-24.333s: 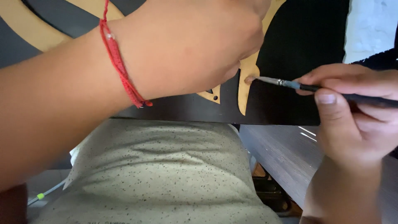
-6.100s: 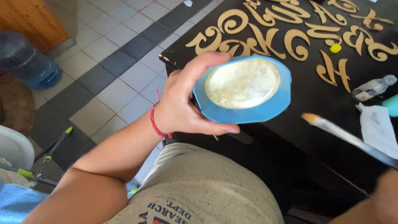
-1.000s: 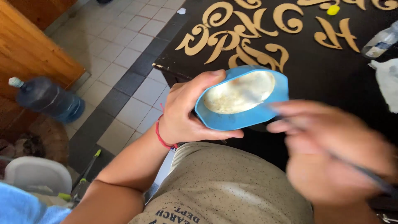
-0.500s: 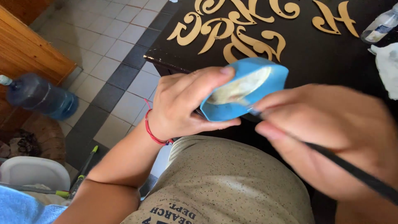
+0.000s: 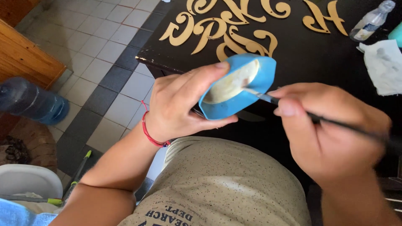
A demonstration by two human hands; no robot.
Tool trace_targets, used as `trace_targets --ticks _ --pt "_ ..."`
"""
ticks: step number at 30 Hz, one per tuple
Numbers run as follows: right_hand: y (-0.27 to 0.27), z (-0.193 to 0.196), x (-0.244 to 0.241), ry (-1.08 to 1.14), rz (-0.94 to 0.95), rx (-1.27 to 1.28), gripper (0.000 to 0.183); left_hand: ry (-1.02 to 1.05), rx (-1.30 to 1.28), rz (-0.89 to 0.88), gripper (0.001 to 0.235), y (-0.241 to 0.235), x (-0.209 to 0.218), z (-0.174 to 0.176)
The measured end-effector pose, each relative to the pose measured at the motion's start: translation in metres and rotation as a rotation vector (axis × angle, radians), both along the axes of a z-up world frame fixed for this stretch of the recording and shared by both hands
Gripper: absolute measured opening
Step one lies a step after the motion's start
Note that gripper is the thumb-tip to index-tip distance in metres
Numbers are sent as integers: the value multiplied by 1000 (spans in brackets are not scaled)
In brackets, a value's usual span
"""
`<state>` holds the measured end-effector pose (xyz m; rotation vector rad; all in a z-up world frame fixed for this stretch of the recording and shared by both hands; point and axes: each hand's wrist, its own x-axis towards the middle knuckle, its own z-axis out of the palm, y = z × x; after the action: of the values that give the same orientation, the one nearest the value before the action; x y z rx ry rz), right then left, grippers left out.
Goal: Applying lacquer or paint to wooden letter cutouts using a small brush
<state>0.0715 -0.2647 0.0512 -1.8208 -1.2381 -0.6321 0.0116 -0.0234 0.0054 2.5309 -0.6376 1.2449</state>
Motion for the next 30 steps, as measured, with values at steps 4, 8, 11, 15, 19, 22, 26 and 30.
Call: trace_targets --ticks 4,8,11,15,19,22,26,30 --pt "12 -23 12 567 81 282 35 35 -63 15 90 -1 3 -2" --pt "3 -53 35 1073 209 677 23 283 -180 43 103 -5 16 1" --pt "-9 -61 38 1119 292 808 24 533 -352 -33 105 -14 44 -6" --pt "-23 -65 41 1150 207 935 29 850 -469 -99 91 -41 96 -27" --pt "-31 -58 41 1130 -37 1092 24 1054 -452 -51 99 -73 153 -38" --pt "-45 -62 46 957 -59 1052 38 1049 -503 -124 52 -92 185 -42" --pt "-57 -73 52 631 -251 874 46 1055 -368 26 64 -105 215 -53" --pt "-65 -93 57 337 -246 674 45 1030 -212 137 60 -107 223 -65"
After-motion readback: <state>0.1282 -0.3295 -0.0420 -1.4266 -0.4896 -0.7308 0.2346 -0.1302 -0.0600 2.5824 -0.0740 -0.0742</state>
